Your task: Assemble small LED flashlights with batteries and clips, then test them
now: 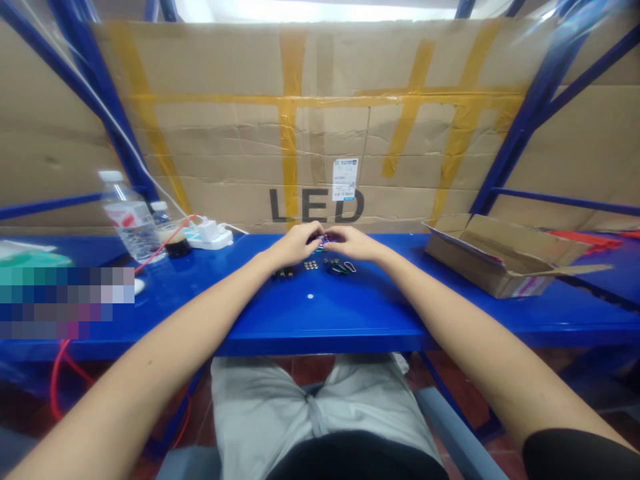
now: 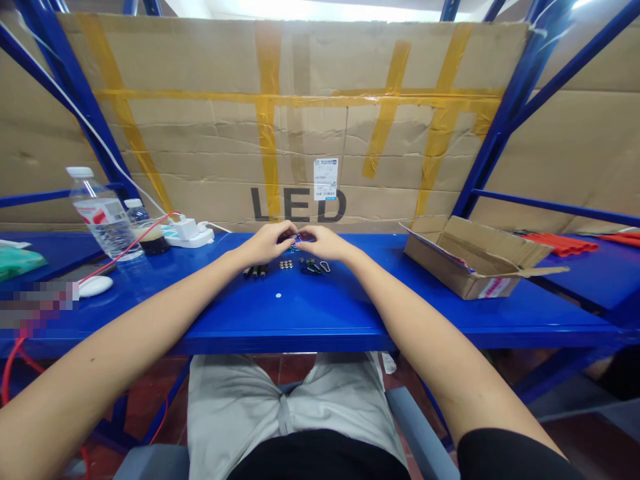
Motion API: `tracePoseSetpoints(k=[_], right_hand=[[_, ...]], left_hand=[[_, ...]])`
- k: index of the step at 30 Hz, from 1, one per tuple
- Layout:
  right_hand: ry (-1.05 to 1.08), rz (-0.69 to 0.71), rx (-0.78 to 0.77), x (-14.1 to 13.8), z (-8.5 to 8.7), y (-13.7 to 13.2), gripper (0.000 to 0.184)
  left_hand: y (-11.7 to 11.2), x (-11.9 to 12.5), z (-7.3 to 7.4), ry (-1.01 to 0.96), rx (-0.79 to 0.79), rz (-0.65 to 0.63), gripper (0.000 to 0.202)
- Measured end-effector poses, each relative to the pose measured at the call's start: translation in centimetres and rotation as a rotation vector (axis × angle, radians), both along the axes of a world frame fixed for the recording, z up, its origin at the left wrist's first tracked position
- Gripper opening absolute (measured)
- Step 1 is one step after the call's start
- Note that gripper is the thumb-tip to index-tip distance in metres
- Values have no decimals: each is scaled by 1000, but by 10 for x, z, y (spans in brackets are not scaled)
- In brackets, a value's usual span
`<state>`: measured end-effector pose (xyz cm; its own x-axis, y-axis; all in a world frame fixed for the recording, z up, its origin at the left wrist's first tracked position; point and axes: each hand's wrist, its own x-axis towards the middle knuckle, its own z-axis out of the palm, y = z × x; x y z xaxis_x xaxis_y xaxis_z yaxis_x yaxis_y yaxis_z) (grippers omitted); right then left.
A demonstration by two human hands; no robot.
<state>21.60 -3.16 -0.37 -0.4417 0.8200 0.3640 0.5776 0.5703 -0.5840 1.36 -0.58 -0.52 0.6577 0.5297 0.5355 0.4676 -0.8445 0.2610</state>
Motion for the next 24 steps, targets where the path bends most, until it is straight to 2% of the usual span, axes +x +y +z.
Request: tracePoseSetpoints(k=[5,7,11,16,24], right_hand=[[142,32,-286,-3,-1,-2,11],[204,47,-333,-3,0,-4,9],[274,58,-306,-2,4,-9,12],[213,4,-282,-4,8,-12,18],[255,-16,-307,-3,4,-7,13]], left_hand=[[-6,3,1,-10,22,-8,16],[-5,2,1,-4,18,1,17],[-5,2,1,-13,-26,18,17],[-6,4,-2,-35,-95,39,14],[-3,8,-9,-6,-56,43,13]])
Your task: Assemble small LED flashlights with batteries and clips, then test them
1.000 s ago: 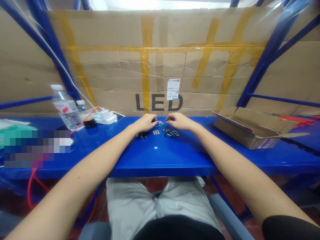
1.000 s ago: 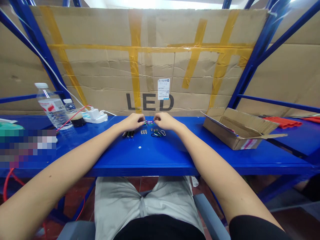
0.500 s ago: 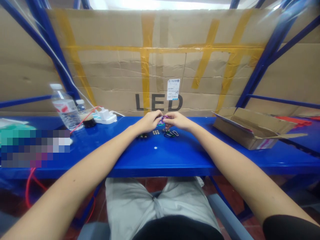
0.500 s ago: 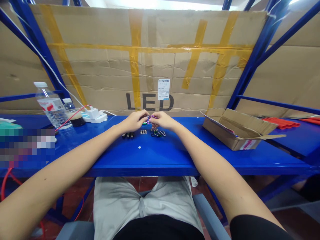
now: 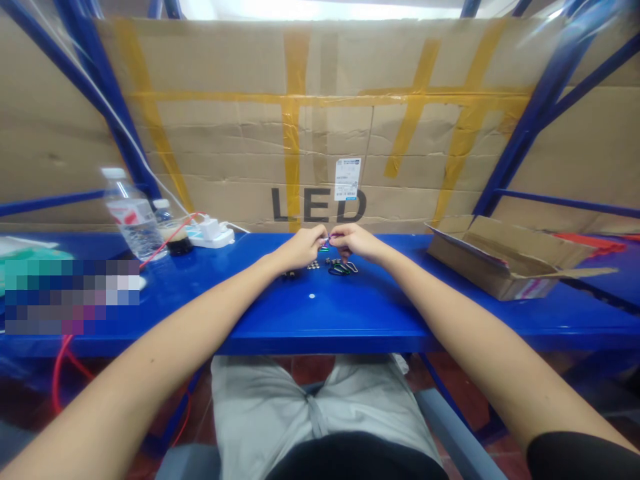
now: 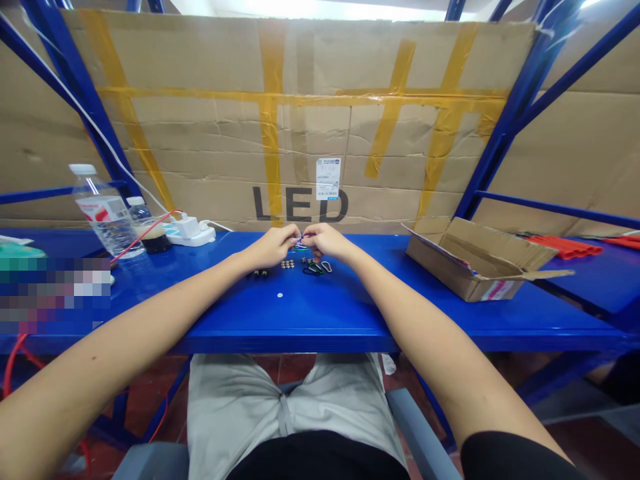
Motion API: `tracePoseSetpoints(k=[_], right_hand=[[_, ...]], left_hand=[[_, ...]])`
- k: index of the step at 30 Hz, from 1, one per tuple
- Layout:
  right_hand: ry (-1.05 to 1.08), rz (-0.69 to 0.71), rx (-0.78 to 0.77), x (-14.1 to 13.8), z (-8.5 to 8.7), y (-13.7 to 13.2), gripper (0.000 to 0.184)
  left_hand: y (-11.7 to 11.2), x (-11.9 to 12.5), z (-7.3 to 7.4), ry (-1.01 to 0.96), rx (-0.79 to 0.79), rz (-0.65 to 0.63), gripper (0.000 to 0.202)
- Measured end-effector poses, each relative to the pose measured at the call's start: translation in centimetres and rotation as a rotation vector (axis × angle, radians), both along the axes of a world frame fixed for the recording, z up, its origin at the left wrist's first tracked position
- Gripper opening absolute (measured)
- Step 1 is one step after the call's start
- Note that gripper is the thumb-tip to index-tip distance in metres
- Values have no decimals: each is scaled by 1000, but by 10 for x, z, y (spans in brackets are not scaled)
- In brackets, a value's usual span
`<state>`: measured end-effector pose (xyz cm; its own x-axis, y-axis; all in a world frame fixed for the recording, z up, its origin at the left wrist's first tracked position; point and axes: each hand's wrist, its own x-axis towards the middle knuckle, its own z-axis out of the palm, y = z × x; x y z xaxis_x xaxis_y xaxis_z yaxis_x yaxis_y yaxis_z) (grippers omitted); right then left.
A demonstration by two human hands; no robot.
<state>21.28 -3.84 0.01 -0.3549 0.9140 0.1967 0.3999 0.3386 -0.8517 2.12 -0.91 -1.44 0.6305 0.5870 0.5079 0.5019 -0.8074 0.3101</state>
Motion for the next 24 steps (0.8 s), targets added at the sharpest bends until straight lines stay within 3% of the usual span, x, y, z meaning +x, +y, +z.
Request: tracePoseSetpoints(k=[10,16,20,24], right_hand=[[-133,-59,203,1,-7,8,3],[-297,-84,563,3,-7,9,8],[-367,-96,674,5,-6,7,12],[-363,-118,722,5,-4,2,17]], left_hand=[[2,4,-5,-102,-93,-20,14],[6,7,-5,-284,-362,-83,18],[5,8,-2,-376,-597,-93,23],[3,8,0,-411,-714,-125,30]])
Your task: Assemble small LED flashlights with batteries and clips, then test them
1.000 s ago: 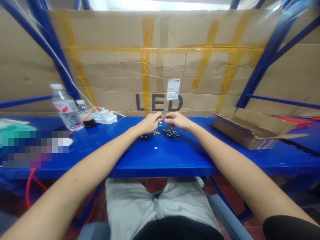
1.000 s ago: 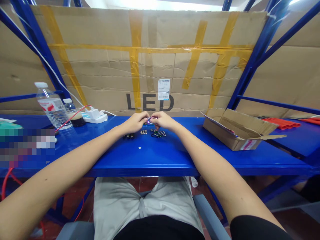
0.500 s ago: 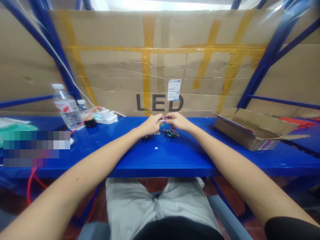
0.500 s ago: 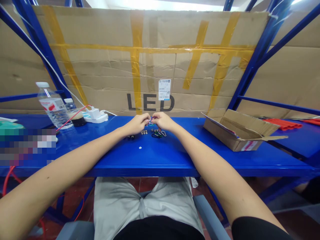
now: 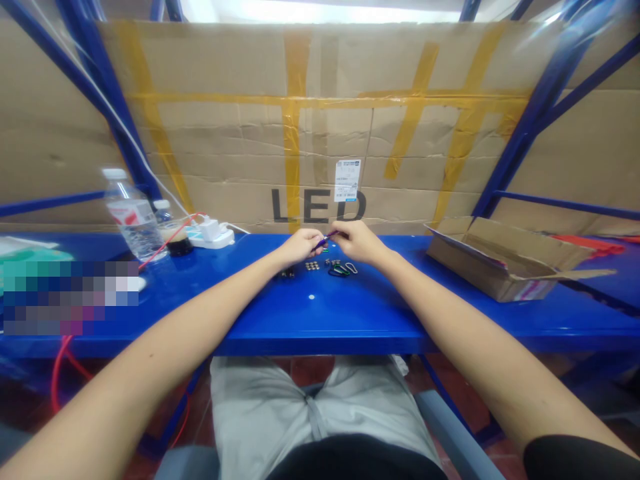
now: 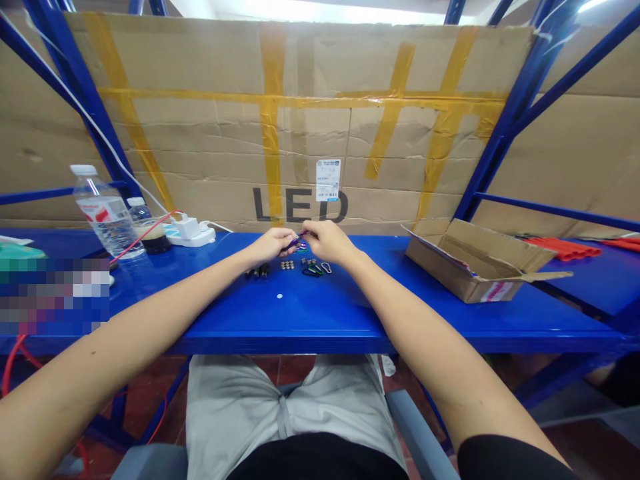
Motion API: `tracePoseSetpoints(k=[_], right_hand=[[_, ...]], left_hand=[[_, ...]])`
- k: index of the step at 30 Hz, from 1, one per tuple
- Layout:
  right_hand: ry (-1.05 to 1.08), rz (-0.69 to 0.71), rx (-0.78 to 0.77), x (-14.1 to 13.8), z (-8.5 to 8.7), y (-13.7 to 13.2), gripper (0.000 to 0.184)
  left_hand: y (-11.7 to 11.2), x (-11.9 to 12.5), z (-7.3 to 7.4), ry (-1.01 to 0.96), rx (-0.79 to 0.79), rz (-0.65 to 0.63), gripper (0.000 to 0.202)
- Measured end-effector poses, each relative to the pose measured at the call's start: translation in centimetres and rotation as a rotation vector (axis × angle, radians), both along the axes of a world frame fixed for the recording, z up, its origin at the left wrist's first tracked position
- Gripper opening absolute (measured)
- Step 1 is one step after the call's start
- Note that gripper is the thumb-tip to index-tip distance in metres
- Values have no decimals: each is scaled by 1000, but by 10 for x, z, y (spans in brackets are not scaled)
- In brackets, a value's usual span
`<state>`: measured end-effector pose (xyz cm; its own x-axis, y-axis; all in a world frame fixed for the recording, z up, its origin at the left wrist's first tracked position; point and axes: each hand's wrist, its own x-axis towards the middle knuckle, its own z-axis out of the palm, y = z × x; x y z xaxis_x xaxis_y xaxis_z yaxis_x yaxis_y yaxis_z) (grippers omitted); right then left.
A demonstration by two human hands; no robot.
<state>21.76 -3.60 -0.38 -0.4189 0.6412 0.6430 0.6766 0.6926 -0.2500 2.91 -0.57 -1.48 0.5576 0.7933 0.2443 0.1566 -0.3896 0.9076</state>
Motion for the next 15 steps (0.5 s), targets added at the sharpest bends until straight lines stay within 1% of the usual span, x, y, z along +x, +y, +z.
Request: tracePoseSetpoints(k=[4,6,7,9,11,13,15], right_hand=[[35,-38,-20,-1,0,2,15],[72,-63,-41,1,0,4,14],[93,-74,-50,2,0,6,15],[120,-96,-60,5,0,8,15],[128,-109,-64,7,1,10,16],[129,-111,-68,9,1,12,17],[130,-105,-69,10,0,13,17]], left_hand=[[2,0,-1,-33,-25,-10,24],[5,-1,-2,0,-7,25,22],[7,-3,-3,40,30,53,23],[11,-8,-4,178,175,114,24],[14,-15,-6,382,393,160,24],[16,-21,-7,606,592,165,26],[17,-24,-8,794,737,138,28]])
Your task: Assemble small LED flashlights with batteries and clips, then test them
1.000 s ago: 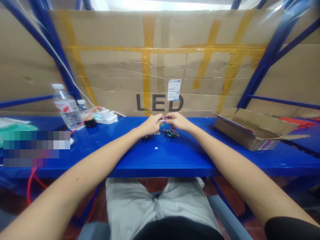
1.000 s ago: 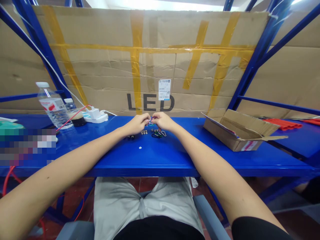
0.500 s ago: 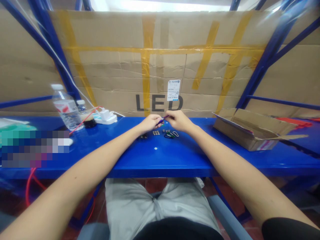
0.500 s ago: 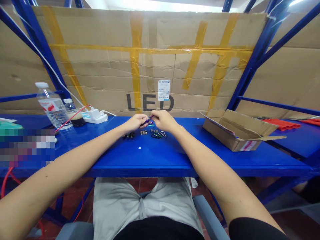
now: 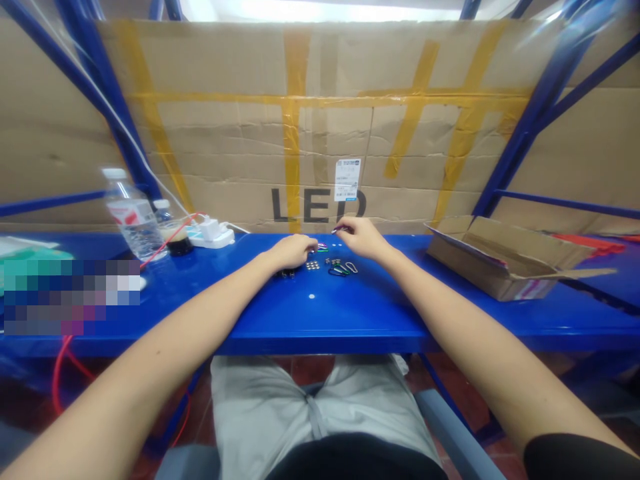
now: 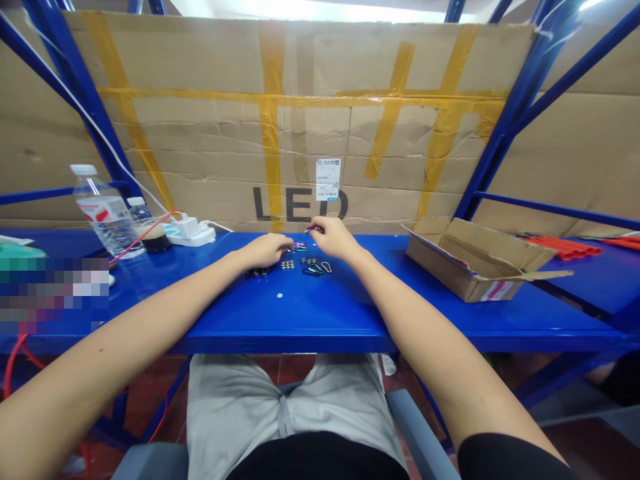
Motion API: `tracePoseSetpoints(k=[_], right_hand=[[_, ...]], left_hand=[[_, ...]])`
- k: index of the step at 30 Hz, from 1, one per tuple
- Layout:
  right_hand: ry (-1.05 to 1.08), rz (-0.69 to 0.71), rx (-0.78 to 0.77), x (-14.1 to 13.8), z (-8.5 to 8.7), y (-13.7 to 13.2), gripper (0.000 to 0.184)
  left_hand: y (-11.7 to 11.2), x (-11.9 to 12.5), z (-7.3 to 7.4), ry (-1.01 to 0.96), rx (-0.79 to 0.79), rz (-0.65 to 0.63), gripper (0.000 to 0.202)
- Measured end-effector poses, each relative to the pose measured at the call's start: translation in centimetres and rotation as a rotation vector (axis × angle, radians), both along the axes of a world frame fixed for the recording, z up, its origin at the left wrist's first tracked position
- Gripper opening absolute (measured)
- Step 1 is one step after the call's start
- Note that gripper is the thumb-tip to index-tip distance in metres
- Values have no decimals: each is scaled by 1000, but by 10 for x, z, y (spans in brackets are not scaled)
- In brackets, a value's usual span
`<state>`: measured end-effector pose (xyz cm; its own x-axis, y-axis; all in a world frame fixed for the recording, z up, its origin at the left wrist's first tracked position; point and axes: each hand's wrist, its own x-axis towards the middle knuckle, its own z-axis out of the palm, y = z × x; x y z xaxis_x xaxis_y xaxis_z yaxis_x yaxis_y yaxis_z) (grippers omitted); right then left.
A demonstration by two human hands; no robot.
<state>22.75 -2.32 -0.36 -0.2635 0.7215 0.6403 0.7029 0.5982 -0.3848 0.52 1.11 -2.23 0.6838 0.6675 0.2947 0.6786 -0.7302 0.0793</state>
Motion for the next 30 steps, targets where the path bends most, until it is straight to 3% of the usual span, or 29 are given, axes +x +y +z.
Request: tracePoseSetpoints(k=[4,9,30], right_hand=[[-7,8,13,-1,-1,1,17],[-11,7,0,-1,-1,0,17],[-25,19,-33,-1,-1,0,20]], left_hand=[[2,3,-1,230,150,-65,27],[4,7,-1,270,242,-98,34],[2,-4,7,232,165,-76,35]])
